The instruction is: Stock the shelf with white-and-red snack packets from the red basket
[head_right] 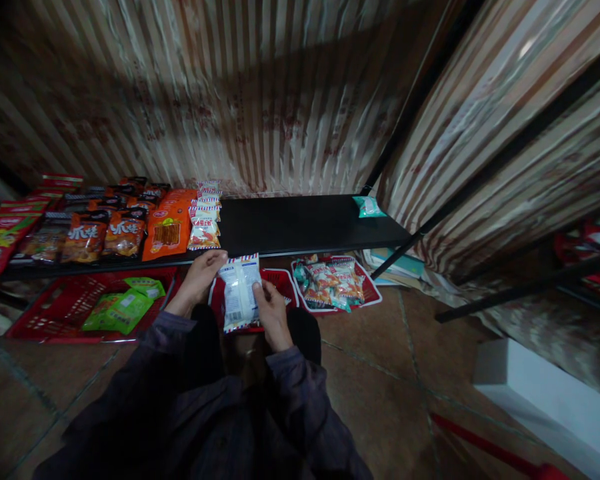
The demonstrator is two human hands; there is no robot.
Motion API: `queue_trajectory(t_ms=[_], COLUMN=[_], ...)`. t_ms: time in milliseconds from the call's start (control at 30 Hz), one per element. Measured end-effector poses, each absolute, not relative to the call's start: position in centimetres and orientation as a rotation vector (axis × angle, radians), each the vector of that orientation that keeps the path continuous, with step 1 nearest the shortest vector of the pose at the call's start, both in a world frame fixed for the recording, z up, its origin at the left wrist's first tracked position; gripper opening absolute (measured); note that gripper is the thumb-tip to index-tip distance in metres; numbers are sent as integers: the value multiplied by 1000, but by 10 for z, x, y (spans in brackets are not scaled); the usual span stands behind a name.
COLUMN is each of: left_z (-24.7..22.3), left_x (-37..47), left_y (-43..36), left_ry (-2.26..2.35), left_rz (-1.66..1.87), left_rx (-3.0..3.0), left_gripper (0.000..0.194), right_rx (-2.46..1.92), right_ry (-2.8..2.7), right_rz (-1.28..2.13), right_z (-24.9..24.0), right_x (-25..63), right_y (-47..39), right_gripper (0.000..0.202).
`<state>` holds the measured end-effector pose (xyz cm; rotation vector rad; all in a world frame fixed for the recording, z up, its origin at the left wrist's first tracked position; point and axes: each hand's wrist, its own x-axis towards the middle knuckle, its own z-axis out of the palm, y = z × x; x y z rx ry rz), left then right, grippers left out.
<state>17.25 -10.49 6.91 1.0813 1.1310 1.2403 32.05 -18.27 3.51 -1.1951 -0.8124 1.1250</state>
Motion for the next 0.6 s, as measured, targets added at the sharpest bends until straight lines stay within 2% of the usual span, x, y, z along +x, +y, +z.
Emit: queue_trajectory(t_ms=[133, 300, 600], left_z=[69, 66, 45], left_x=[181, 194, 208], left_y=[-124, -145, -151], left_ry=[1127, 1024, 928], left_rz=[1185, 1046, 1132], left_rx=[895, 984, 931], left_gripper=[37, 35, 41], right_rx=[-1158, -1123, -1178], right_ry=[-664, -646, -656], right_rz=[1098, 1073, 1017], right_z=[32, 31, 24], right_x=[321, 323, 325], right_y=[-177, -173, -173], right_gripper=[44, 43, 39])
